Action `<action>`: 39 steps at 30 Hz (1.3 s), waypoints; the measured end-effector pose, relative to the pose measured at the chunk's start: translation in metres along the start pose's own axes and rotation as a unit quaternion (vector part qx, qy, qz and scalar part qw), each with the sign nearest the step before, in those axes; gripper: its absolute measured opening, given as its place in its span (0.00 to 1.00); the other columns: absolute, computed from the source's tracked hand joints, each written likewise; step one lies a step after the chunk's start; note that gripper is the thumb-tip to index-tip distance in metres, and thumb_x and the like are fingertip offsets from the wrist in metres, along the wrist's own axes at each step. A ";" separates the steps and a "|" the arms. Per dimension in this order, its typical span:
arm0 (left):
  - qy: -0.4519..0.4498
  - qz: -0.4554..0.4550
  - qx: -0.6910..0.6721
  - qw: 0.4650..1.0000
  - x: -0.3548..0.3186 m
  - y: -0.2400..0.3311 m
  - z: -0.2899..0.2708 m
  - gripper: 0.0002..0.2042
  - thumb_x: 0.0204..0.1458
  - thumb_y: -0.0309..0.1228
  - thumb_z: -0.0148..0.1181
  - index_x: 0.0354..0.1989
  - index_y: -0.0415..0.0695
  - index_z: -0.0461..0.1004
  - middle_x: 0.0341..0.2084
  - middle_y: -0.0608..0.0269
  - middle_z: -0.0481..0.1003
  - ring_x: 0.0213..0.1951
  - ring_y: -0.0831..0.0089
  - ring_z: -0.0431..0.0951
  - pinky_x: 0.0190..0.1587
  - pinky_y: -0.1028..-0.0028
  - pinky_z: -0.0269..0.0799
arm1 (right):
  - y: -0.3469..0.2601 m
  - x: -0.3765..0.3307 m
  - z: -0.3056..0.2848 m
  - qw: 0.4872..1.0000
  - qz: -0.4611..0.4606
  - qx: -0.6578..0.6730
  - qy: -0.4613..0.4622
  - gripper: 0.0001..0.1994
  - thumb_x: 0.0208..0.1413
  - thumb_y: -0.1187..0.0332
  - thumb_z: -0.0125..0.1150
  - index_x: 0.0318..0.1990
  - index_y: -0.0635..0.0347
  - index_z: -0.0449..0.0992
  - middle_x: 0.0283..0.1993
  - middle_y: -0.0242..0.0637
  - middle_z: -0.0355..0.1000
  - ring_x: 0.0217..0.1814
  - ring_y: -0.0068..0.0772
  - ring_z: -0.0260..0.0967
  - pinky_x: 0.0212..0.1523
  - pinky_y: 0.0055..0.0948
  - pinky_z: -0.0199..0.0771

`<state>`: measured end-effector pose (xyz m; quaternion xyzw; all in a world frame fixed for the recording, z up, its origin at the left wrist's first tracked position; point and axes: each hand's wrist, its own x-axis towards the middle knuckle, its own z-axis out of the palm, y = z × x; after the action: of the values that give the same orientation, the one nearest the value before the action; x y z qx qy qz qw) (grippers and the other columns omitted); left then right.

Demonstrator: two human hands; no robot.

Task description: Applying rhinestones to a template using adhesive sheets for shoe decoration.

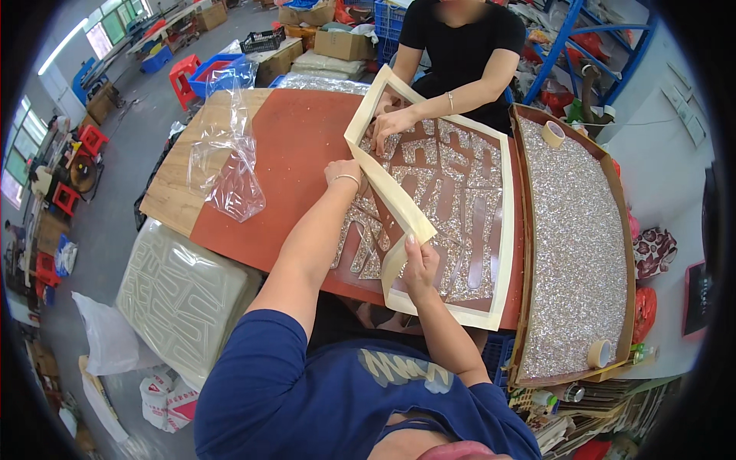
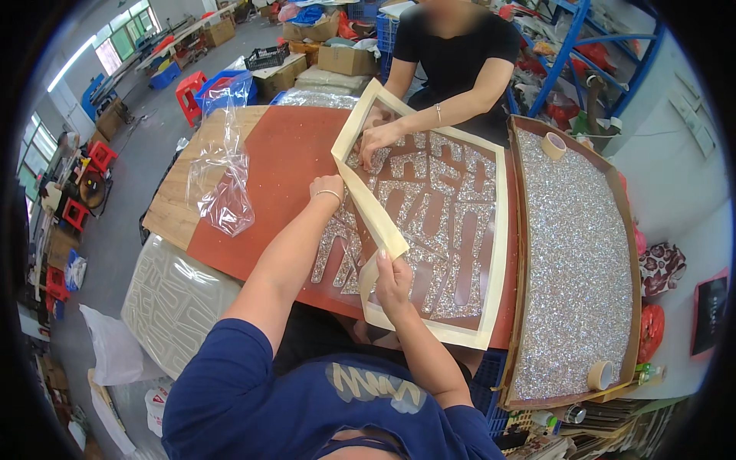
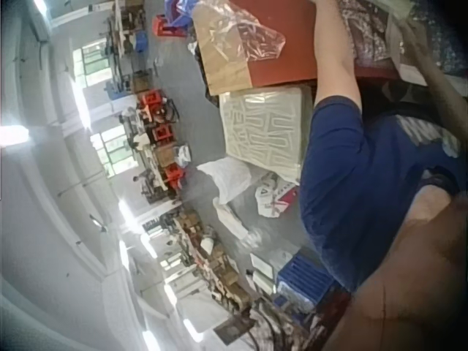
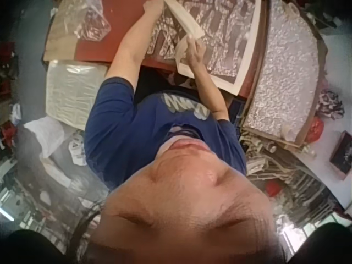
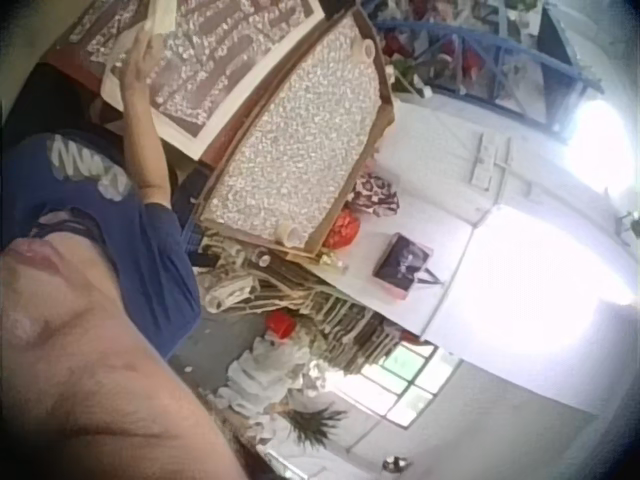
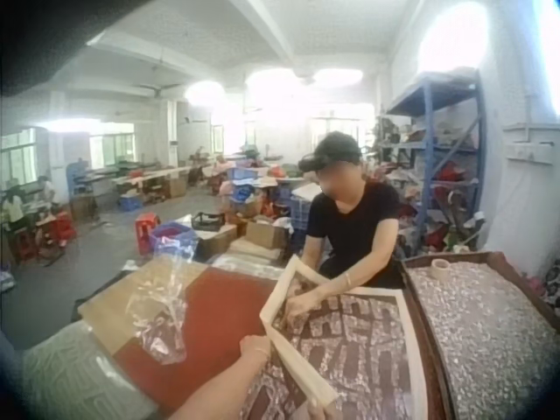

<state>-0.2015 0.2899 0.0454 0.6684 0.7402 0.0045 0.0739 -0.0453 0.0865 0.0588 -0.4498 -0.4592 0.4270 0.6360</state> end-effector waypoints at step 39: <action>0.043 0.115 -0.121 0.985 -0.021 -0.051 0.039 0.15 0.48 0.26 0.52 0.45 0.44 0.74 0.44 0.47 0.69 0.44 0.54 0.74 0.49 0.64 0.70 | 0.071 0.063 0.008 0.796 -0.242 -0.526 -0.176 0.09 0.45 0.74 0.55 0.37 0.63 0.73 0.42 0.46 0.70 0.48 0.50 0.64 0.47 0.43 0.63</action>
<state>-0.2451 0.2599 0.0033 0.7345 0.6547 0.1310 0.1209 -0.0492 0.1647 0.0039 -0.5062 -0.8109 0.0234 0.2928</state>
